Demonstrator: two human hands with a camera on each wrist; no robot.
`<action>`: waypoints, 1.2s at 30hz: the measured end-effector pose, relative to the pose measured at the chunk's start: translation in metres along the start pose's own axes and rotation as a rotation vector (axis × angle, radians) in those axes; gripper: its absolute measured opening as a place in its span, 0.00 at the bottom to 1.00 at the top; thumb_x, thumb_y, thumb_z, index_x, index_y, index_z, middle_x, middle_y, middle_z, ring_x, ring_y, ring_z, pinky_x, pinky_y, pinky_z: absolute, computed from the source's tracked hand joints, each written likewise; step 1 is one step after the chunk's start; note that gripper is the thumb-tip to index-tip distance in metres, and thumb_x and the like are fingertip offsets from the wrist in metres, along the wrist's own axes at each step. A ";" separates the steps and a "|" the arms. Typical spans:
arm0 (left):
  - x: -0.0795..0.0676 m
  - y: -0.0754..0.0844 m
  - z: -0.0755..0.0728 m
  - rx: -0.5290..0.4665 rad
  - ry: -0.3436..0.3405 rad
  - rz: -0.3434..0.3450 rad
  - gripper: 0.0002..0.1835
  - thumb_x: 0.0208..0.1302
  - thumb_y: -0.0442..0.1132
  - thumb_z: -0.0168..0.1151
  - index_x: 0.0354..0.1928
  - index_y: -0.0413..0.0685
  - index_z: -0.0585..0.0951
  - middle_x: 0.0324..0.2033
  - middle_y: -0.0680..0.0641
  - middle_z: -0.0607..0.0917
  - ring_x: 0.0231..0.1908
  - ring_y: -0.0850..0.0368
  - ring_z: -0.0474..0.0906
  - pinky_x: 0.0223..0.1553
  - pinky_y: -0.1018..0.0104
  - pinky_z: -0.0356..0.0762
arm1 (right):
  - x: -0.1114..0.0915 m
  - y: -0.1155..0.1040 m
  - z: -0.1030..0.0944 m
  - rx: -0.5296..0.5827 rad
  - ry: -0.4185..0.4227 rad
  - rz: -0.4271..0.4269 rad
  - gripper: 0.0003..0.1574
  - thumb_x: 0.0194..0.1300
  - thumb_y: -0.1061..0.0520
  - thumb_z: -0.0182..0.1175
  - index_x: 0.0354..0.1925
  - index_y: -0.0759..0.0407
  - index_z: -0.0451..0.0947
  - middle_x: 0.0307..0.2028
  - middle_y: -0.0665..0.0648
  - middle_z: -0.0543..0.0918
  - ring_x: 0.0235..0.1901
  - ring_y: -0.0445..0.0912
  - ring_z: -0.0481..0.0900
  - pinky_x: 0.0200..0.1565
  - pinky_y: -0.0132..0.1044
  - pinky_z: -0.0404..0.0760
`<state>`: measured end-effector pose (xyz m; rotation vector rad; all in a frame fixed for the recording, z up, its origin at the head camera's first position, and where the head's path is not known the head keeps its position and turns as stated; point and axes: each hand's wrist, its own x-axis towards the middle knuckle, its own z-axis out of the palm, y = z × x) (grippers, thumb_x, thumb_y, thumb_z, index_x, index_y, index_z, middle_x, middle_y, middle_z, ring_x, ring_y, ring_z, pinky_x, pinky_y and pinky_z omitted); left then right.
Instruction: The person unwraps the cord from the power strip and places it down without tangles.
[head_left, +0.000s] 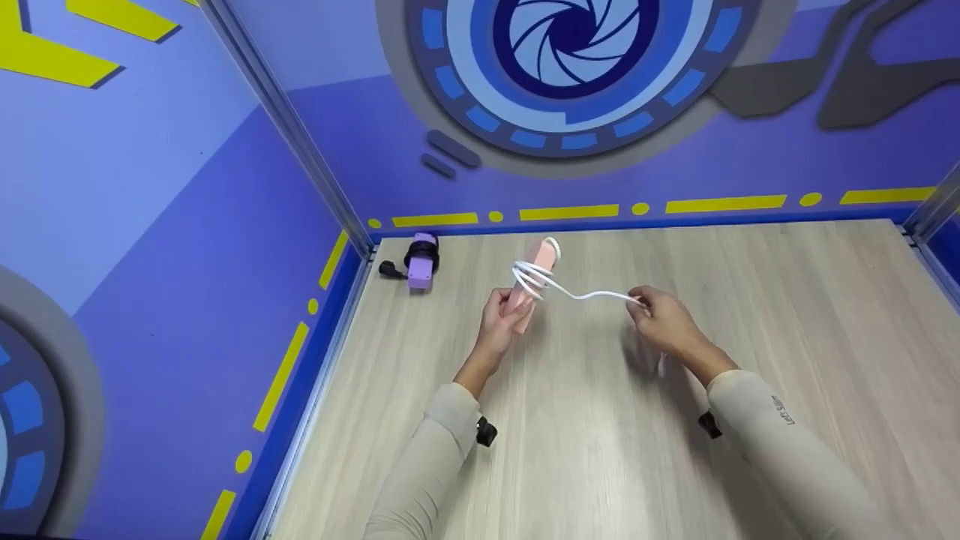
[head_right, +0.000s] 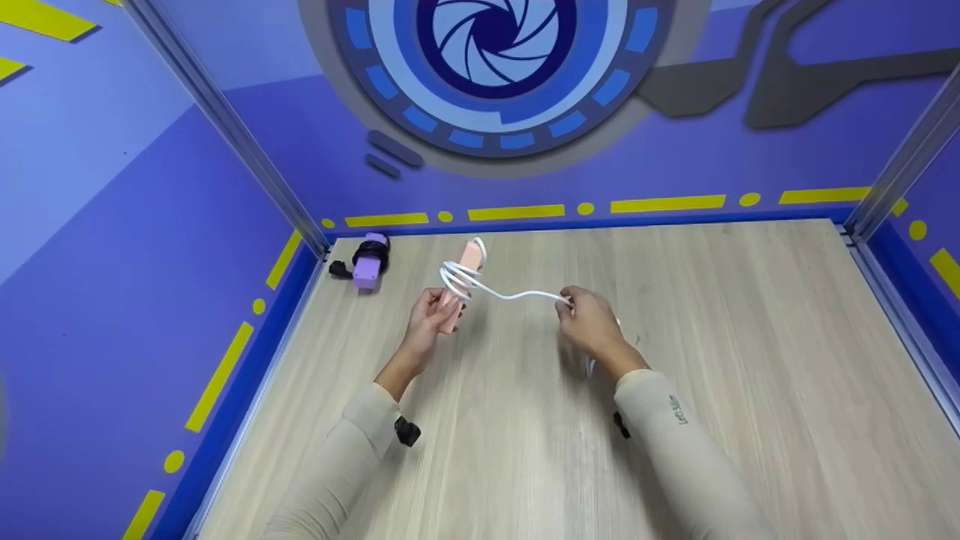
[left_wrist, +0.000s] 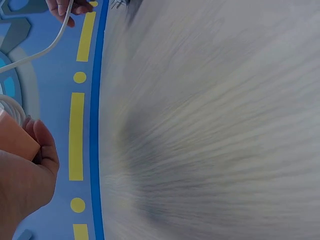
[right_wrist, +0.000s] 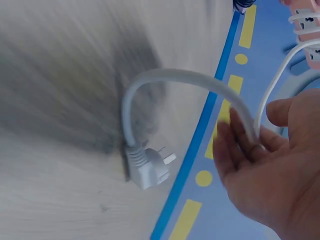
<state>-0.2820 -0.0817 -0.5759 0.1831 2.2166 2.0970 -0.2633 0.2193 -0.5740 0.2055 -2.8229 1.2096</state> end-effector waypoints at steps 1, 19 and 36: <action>0.000 0.001 0.000 0.002 0.002 0.001 0.22 0.68 0.48 0.63 0.57 0.46 0.70 0.53 0.47 0.77 0.52 0.57 0.74 0.50 0.67 0.73 | 0.001 -0.003 0.000 -0.015 0.013 -0.013 0.22 0.74 0.54 0.53 0.59 0.66 0.74 0.45 0.67 0.83 0.43 0.59 0.80 0.49 0.53 0.76; 0.000 0.006 0.010 -0.031 -0.024 0.028 0.23 0.67 0.45 0.64 0.57 0.45 0.70 0.53 0.47 0.78 0.50 0.58 0.75 0.48 0.68 0.75 | 0.006 -0.053 0.022 -0.157 0.041 -0.292 0.20 0.71 0.54 0.58 0.58 0.58 0.78 0.60 0.60 0.81 0.71 0.59 0.65 0.70 0.61 0.57; -0.002 -0.001 0.016 -0.097 -0.043 0.019 0.22 0.68 0.44 0.63 0.57 0.42 0.68 0.52 0.47 0.78 0.50 0.59 0.75 0.47 0.69 0.76 | 0.009 -0.055 0.019 -0.166 0.096 -0.322 0.08 0.71 0.55 0.59 0.44 0.57 0.81 0.48 0.59 0.86 0.66 0.57 0.72 0.67 0.57 0.64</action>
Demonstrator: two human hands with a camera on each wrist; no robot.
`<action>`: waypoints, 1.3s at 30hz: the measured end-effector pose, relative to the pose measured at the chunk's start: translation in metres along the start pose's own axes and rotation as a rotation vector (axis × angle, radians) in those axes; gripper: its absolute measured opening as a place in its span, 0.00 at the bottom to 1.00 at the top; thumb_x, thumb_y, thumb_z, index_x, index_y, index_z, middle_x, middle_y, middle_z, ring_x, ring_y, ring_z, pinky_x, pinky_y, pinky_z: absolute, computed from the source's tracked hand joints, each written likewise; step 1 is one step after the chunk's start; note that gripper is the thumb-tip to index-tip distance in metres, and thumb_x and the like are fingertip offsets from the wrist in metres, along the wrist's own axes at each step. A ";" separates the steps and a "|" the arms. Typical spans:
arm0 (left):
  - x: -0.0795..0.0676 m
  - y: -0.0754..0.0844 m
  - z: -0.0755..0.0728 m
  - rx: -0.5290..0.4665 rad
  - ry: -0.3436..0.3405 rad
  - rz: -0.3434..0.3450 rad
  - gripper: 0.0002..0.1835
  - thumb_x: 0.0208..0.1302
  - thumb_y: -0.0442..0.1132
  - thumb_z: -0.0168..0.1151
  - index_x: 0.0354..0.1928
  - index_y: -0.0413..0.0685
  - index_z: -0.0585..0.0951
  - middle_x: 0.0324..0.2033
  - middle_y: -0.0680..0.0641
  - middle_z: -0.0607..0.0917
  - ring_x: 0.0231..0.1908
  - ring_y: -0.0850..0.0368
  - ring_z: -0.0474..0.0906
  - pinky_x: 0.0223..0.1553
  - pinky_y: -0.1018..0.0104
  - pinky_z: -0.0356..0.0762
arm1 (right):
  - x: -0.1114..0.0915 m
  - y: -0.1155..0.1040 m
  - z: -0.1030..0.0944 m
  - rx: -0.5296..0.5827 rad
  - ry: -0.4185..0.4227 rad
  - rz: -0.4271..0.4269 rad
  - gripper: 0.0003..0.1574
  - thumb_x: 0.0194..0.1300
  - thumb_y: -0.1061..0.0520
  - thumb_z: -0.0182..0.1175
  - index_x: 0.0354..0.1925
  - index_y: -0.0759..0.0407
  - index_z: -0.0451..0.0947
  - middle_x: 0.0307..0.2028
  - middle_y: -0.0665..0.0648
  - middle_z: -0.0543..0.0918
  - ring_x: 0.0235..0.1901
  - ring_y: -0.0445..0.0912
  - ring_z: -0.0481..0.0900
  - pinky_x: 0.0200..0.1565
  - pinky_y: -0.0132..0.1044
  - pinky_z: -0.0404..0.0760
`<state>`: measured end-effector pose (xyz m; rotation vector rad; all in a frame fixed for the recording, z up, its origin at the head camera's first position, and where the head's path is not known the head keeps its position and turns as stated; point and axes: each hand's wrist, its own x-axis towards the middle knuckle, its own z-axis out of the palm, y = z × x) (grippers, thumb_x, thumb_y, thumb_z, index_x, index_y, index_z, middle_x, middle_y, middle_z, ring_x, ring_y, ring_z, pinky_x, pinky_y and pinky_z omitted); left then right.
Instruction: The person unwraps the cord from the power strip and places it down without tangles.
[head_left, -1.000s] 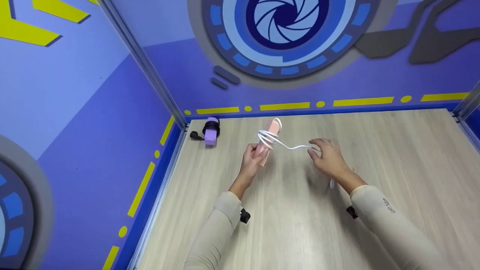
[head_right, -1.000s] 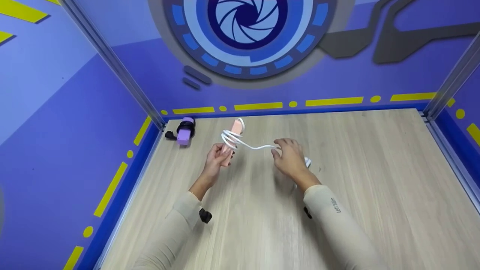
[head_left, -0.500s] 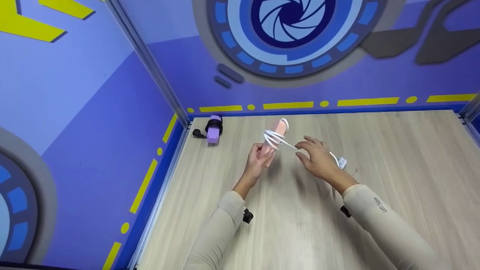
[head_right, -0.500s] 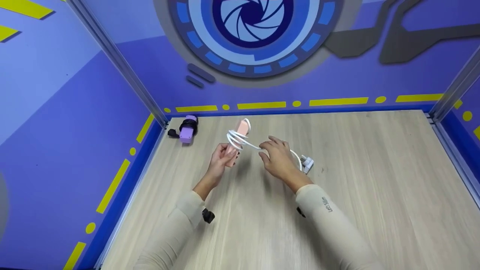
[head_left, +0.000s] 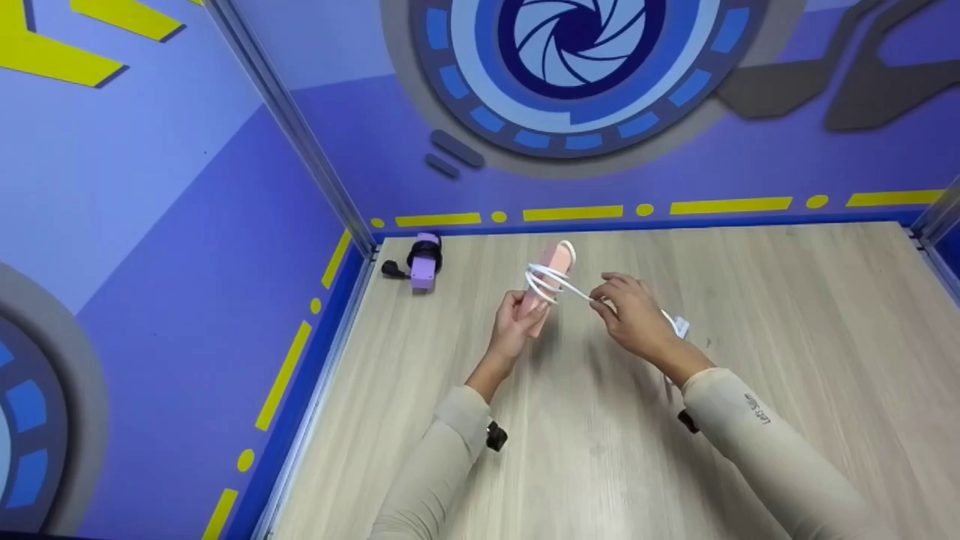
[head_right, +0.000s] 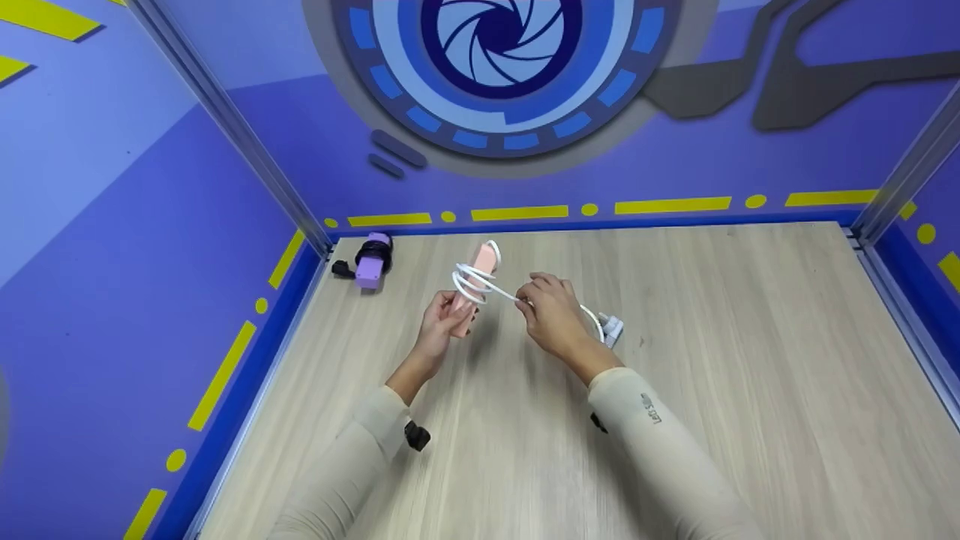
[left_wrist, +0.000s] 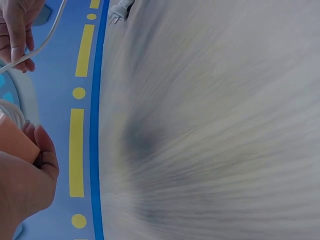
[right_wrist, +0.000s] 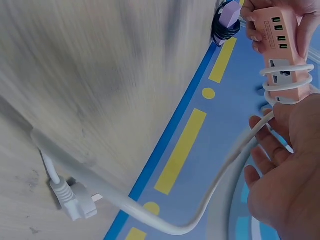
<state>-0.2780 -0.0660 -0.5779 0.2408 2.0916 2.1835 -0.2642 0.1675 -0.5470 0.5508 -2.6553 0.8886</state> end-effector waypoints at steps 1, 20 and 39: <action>0.000 -0.001 0.000 0.005 -0.002 0.000 0.23 0.68 0.44 0.63 0.57 0.42 0.68 0.52 0.47 0.77 0.50 0.59 0.75 0.47 0.69 0.76 | 0.000 0.000 0.000 -0.004 0.000 -0.005 0.08 0.71 0.56 0.59 0.44 0.57 0.81 0.48 0.59 0.86 0.66 0.57 0.72 0.67 0.57 0.64; -0.007 -0.010 -0.007 0.113 -0.030 -0.019 0.24 0.64 0.38 0.66 0.59 0.45 0.70 0.52 0.47 0.76 0.51 0.56 0.72 0.44 0.66 0.76 | 0.006 0.003 0.001 -0.007 0.126 -0.085 0.06 0.70 0.58 0.60 0.41 0.59 0.81 0.37 0.58 0.85 0.44 0.54 0.79 0.50 0.52 0.73; -0.011 0.000 -0.016 0.114 -0.036 -0.017 0.25 0.61 0.36 0.69 0.58 0.43 0.71 0.52 0.46 0.76 0.52 0.55 0.72 0.48 0.64 0.78 | 0.004 0.015 -0.002 0.025 0.091 0.098 0.08 0.72 0.57 0.57 0.43 0.60 0.80 0.38 0.59 0.84 0.43 0.53 0.77 0.47 0.52 0.75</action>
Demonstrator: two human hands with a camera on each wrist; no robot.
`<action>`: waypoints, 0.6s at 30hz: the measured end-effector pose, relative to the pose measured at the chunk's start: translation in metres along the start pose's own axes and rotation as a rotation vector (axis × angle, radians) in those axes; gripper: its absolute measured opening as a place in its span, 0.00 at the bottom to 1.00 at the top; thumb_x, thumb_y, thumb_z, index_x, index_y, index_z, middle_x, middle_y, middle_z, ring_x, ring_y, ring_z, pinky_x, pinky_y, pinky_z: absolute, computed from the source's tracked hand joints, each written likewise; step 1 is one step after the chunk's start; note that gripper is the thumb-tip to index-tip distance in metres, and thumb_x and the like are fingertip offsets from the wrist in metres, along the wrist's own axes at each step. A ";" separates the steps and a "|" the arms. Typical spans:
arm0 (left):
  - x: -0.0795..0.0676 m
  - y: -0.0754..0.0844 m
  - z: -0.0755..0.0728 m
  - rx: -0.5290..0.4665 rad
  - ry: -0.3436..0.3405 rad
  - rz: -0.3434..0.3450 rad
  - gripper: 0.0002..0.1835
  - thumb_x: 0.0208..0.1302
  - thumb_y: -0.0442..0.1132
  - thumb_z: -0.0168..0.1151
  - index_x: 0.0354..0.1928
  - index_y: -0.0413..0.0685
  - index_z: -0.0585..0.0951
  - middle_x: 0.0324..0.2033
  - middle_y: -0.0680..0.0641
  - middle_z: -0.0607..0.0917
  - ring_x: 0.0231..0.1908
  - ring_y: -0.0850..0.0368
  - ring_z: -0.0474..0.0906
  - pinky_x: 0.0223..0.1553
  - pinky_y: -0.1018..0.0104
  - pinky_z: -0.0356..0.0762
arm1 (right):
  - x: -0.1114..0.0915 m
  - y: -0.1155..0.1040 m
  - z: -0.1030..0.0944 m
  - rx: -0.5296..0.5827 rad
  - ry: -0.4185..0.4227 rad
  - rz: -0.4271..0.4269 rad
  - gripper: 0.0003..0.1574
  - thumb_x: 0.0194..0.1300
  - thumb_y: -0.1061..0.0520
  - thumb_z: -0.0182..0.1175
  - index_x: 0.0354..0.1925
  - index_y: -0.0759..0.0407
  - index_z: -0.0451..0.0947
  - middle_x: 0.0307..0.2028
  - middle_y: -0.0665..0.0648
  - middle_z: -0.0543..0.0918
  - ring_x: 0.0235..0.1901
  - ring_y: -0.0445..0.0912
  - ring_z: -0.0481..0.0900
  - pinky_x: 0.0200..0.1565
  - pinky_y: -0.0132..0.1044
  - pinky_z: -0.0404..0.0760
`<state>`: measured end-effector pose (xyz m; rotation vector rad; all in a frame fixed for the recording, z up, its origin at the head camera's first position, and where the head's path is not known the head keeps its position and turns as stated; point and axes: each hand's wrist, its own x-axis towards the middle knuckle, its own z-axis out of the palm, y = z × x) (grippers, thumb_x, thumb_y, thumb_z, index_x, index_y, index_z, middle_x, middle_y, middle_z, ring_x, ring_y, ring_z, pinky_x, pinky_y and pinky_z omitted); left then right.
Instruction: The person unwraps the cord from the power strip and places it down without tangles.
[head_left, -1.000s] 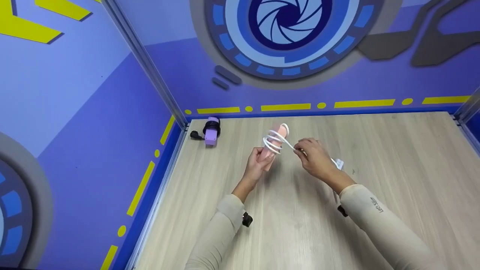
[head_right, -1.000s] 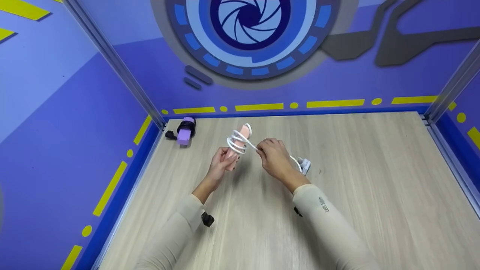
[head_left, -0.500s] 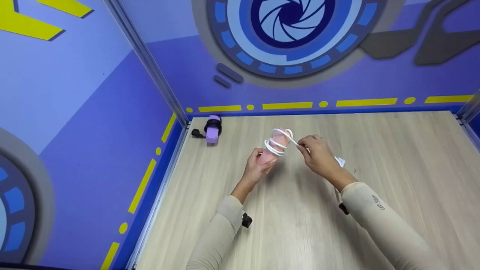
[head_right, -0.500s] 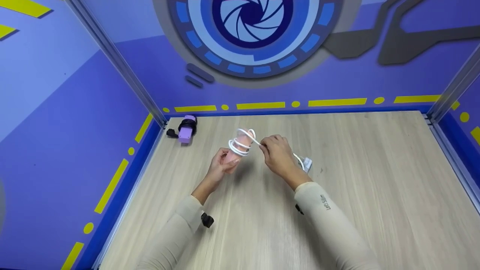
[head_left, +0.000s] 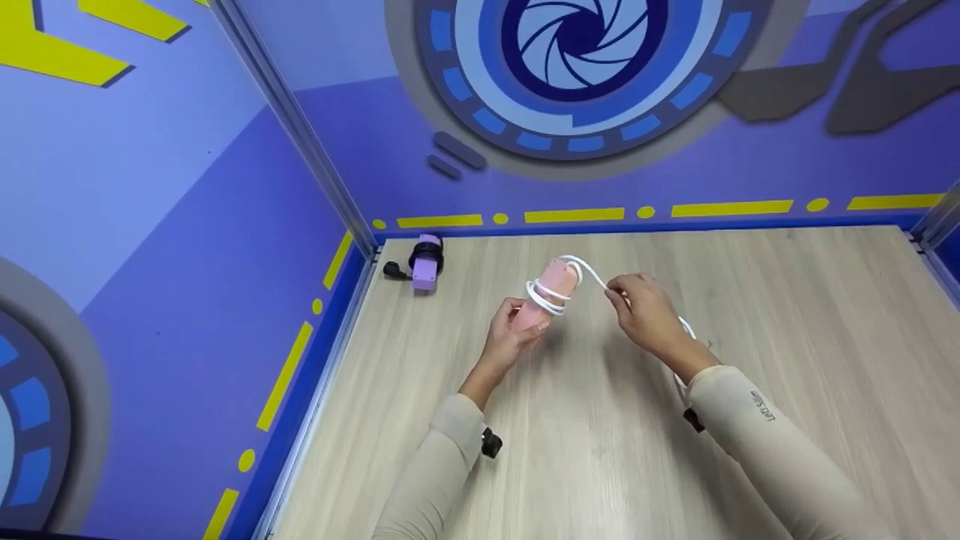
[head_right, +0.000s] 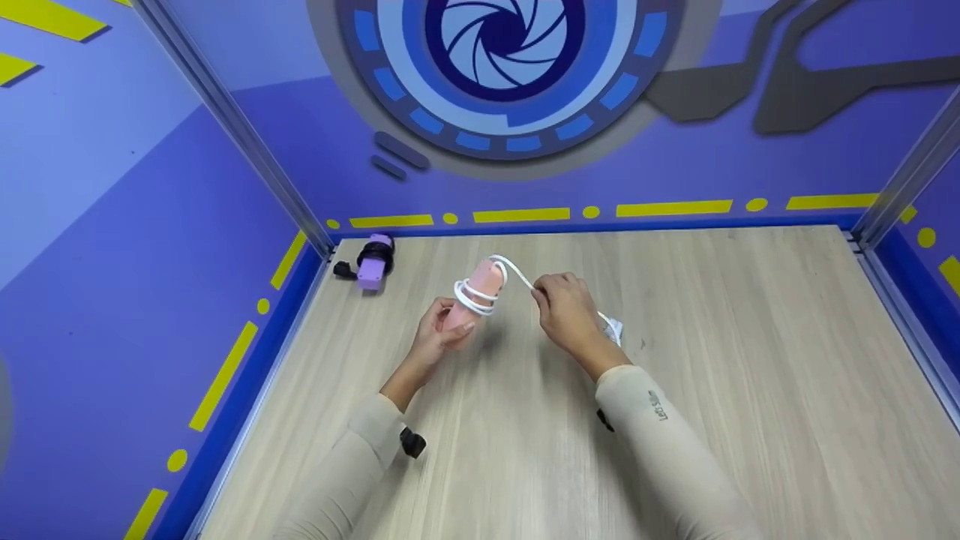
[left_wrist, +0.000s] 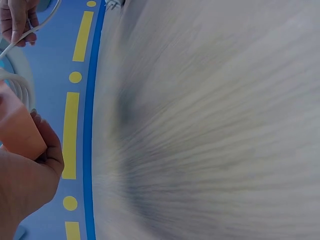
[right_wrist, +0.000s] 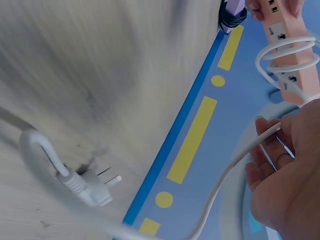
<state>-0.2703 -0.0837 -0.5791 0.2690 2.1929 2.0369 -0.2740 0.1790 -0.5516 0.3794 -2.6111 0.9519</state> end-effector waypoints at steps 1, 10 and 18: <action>-0.002 0.003 0.000 -0.001 0.001 0.001 0.25 0.60 0.36 0.69 0.58 0.42 0.71 0.52 0.46 0.76 0.52 0.55 0.72 0.48 0.65 0.78 | -0.001 0.002 0.000 -0.001 -0.002 0.001 0.08 0.72 0.57 0.57 0.43 0.60 0.80 0.38 0.59 0.84 0.43 0.53 0.77 0.46 0.52 0.75; -0.006 0.014 0.001 -0.012 0.054 0.025 0.25 0.60 0.35 0.69 0.57 0.40 0.72 0.53 0.45 0.76 0.53 0.54 0.72 0.51 0.64 0.75 | -0.012 0.023 -0.005 -0.054 -0.053 -0.019 0.07 0.70 0.58 0.59 0.41 0.61 0.80 0.35 0.60 0.85 0.38 0.55 0.79 0.43 0.52 0.77; 0.005 -0.004 -0.003 0.009 0.103 0.003 0.24 0.61 0.37 0.69 0.57 0.44 0.72 0.53 0.46 0.76 0.53 0.56 0.72 0.51 0.66 0.75 | -0.024 0.048 -0.009 -0.098 -0.141 0.036 0.08 0.70 0.58 0.58 0.42 0.62 0.80 0.36 0.62 0.86 0.38 0.56 0.80 0.43 0.53 0.78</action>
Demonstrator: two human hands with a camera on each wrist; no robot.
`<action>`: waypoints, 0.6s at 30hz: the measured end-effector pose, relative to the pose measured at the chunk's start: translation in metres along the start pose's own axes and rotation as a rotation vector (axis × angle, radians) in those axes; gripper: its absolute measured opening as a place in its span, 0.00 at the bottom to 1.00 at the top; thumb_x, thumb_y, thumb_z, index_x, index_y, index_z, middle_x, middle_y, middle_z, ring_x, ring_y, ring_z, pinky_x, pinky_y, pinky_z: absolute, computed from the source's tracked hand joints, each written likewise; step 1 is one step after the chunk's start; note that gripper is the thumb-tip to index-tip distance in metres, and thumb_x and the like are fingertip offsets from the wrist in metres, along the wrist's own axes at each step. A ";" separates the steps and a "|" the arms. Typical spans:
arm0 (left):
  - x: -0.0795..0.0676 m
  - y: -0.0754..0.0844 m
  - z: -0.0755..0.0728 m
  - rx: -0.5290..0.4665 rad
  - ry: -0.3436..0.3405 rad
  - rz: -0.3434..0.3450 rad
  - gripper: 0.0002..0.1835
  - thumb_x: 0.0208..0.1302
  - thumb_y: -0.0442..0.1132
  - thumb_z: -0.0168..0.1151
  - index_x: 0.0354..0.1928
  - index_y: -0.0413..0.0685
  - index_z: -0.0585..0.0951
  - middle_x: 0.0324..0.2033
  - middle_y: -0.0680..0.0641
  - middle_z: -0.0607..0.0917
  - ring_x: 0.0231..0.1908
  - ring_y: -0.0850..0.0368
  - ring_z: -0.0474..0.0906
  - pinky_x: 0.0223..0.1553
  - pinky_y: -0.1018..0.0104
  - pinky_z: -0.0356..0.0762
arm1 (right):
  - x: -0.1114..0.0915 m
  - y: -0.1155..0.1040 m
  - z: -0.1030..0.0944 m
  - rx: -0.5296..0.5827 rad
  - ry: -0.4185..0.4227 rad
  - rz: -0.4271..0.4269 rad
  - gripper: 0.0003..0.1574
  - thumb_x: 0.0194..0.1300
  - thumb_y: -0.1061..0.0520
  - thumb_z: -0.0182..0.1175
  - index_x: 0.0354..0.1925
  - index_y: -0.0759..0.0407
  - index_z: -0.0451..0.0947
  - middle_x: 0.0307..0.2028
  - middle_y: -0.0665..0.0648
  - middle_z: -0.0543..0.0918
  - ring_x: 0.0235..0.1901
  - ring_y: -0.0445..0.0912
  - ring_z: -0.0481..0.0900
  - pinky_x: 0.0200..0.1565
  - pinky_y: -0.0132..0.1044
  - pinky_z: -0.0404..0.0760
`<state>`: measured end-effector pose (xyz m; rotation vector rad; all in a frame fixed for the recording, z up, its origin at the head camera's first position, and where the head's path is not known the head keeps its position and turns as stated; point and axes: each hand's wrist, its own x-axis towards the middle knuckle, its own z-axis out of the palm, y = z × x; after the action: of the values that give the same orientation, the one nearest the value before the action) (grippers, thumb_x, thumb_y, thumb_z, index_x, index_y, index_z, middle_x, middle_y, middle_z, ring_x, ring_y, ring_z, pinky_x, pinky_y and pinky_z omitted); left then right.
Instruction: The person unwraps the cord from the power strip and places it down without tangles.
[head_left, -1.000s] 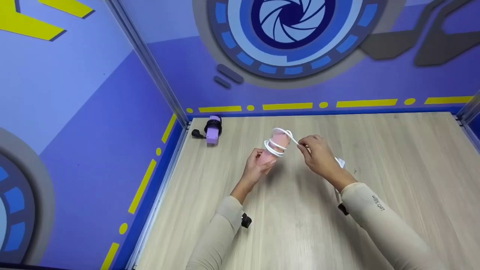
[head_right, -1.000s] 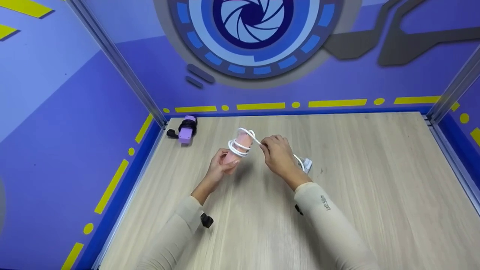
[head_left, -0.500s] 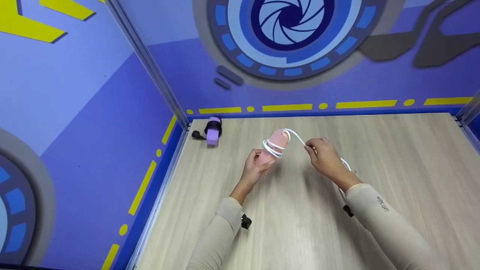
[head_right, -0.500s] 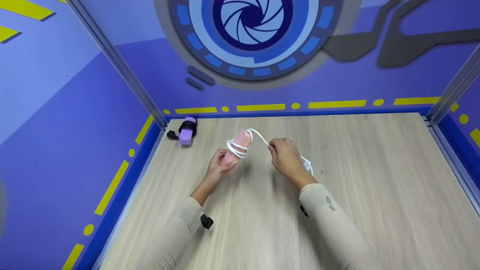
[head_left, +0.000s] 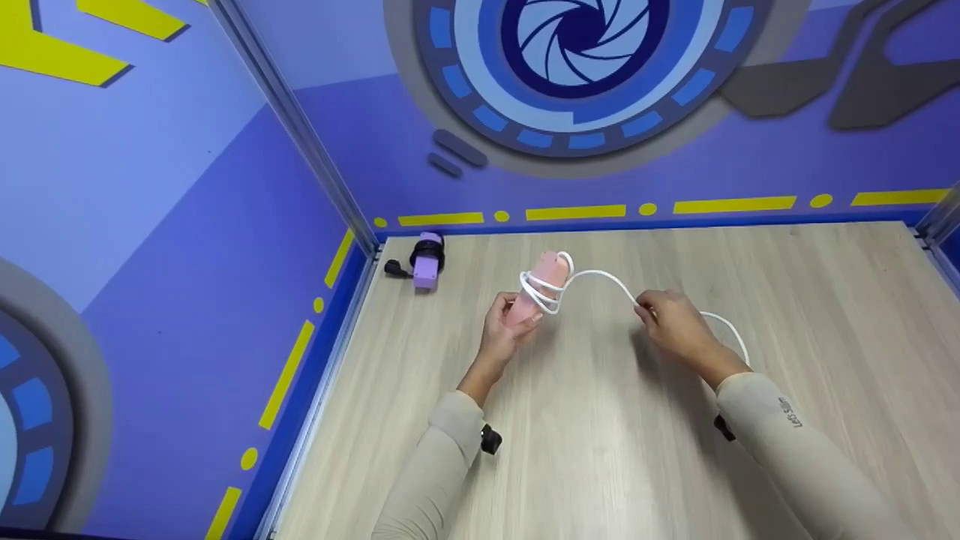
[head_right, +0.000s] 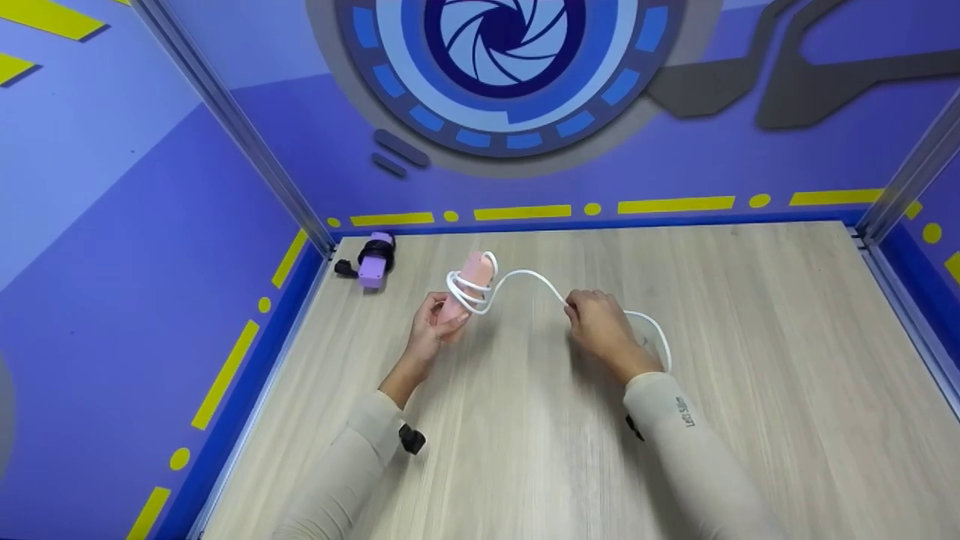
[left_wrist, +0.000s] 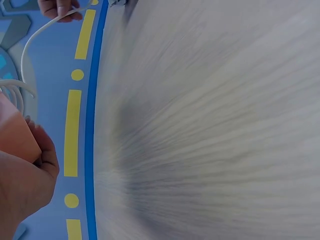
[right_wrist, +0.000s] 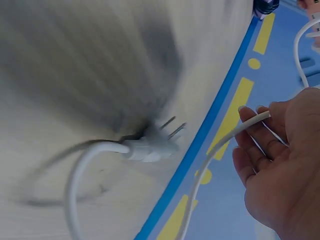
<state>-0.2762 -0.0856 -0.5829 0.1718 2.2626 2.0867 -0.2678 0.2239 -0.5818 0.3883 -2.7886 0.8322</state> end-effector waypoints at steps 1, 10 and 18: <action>0.001 0.000 0.000 -0.004 0.005 -0.004 0.24 0.61 0.37 0.69 0.57 0.44 0.71 0.53 0.46 0.76 0.53 0.56 0.72 0.50 0.66 0.75 | -0.001 0.003 0.000 0.000 -0.013 0.011 0.08 0.71 0.58 0.57 0.42 0.62 0.80 0.37 0.61 0.85 0.38 0.55 0.80 0.43 0.53 0.77; 0.004 -0.004 -0.002 -0.043 0.019 0.003 0.24 0.60 0.39 0.70 0.55 0.44 0.72 0.50 0.50 0.76 0.51 0.57 0.72 0.47 0.67 0.76 | -0.012 0.026 0.000 0.003 -0.042 0.067 0.09 0.70 0.59 0.57 0.44 0.63 0.80 0.40 0.63 0.86 0.40 0.56 0.82 0.45 0.55 0.78; 0.002 -0.007 -0.005 -0.063 0.022 0.007 0.24 0.59 0.41 0.71 0.54 0.45 0.72 0.49 0.49 0.76 0.50 0.56 0.72 0.43 0.67 0.77 | -0.020 0.036 -0.001 -0.005 -0.048 0.101 0.11 0.70 0.58 0.58 0.46 0.64 0.80 0.40 0.64 0.86 0.40 0.56 0.82 0.43 0.55 0.78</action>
<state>-0.2787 -0.0909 -0.5891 0.1546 2.2081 2.1703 -0.2598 0.2577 -0.6046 0.2720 -2.8747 0.8481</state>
